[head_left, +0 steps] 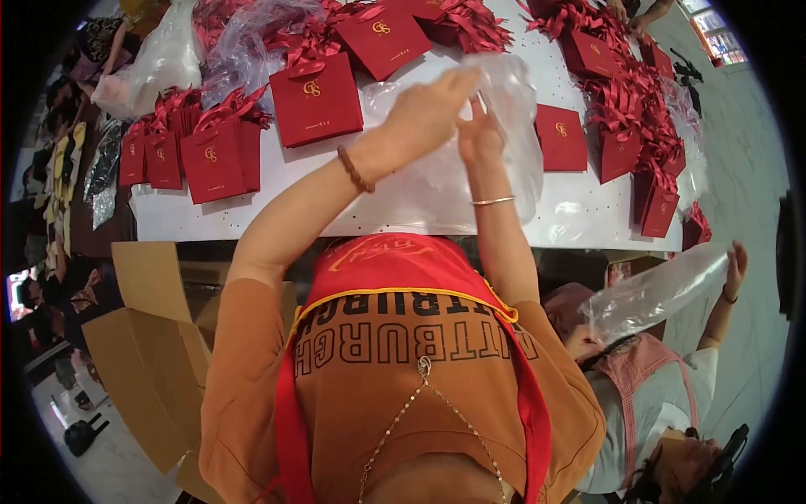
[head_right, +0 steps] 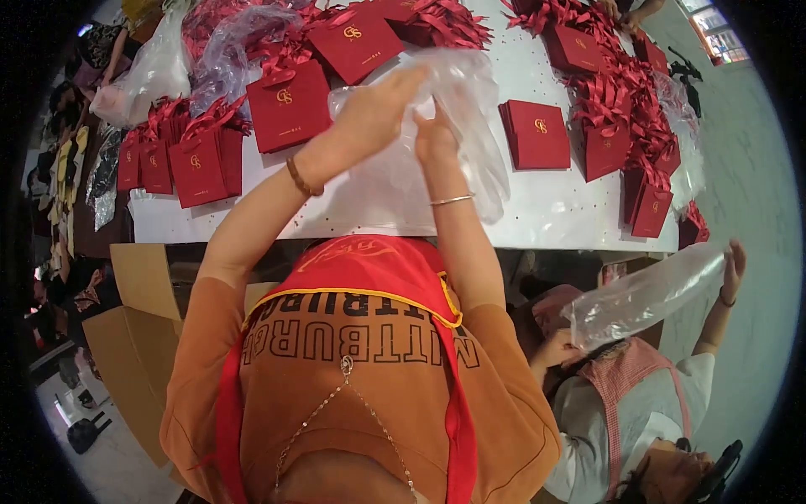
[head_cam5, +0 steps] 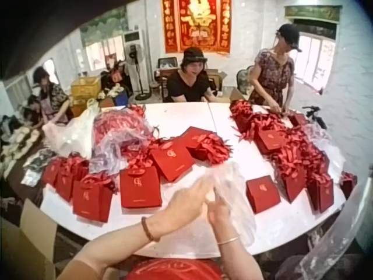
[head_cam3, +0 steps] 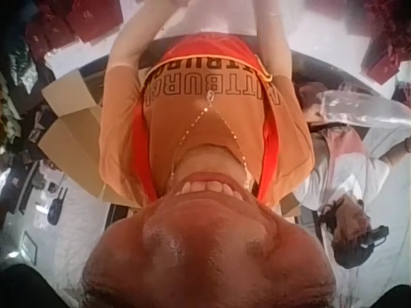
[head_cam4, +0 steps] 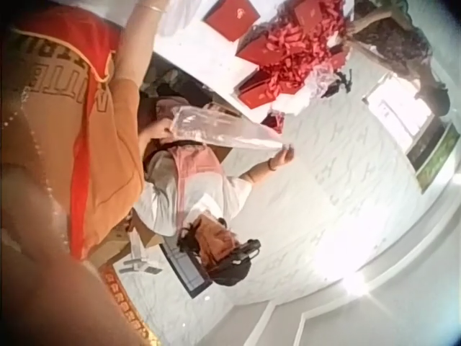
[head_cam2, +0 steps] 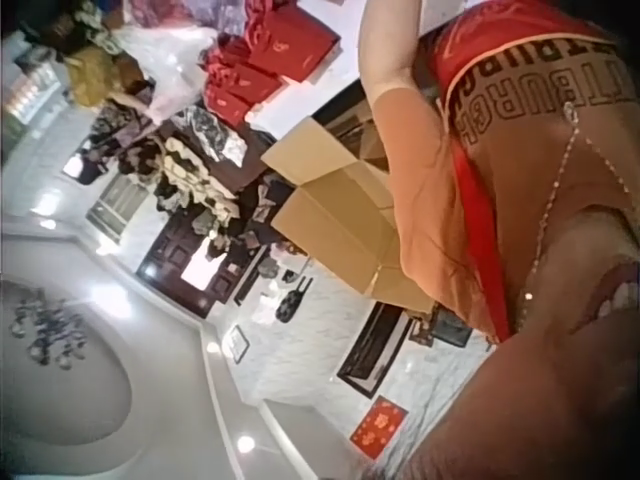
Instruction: Packaging red gift bags into plastic sleeves and organizing them.
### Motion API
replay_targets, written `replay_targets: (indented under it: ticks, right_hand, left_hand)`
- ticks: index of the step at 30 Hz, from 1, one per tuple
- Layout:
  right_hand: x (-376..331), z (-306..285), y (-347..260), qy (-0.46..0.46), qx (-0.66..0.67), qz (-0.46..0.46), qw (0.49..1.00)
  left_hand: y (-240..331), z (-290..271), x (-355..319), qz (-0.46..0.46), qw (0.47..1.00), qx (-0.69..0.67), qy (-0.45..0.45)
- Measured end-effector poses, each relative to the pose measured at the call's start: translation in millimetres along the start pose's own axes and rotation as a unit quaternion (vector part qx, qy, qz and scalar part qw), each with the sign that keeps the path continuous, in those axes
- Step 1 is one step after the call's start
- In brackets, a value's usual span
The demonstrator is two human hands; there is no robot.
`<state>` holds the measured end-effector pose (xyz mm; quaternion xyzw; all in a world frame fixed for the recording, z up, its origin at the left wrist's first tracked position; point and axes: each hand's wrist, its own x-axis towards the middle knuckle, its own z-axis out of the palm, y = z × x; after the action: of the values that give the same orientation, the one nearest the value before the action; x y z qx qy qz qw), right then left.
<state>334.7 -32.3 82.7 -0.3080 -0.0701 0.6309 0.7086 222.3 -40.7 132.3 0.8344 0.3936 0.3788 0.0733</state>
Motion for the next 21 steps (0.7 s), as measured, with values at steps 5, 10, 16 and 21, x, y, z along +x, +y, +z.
replay_targets:
  ticks: [5, 10, 16, 21]
  right_hand:
    - [-15.1, -11.4, 23.6, -0.172, -0.644, -0.068, 0.742]
    - [-19.1, -19.8, 4.1, -0.338, -0.791, 0.0, 0.51]
    - [-10.5, -77.0, 1.0, -0.308, -0.72, -0.112, 0.612]
    - [-18.1, -37.0, -26.1, -0.348, -0.772, 0.133, 0.515]
  left_hand:
    - [-19.3, -23.6, 16.4, -0.11, 0.993, -0.019, 0.027]
    - [-28.0, -27.0, 13.4, -0.134, 0.99, 0.011, 0.045]
    - [-59.9, -55.6, -7.7, -0.115, 0.98, 0.149, -0.057]
    - [-65.6, -79.9, -29.9, -0.188, 0.945, 0.214, -0.163]
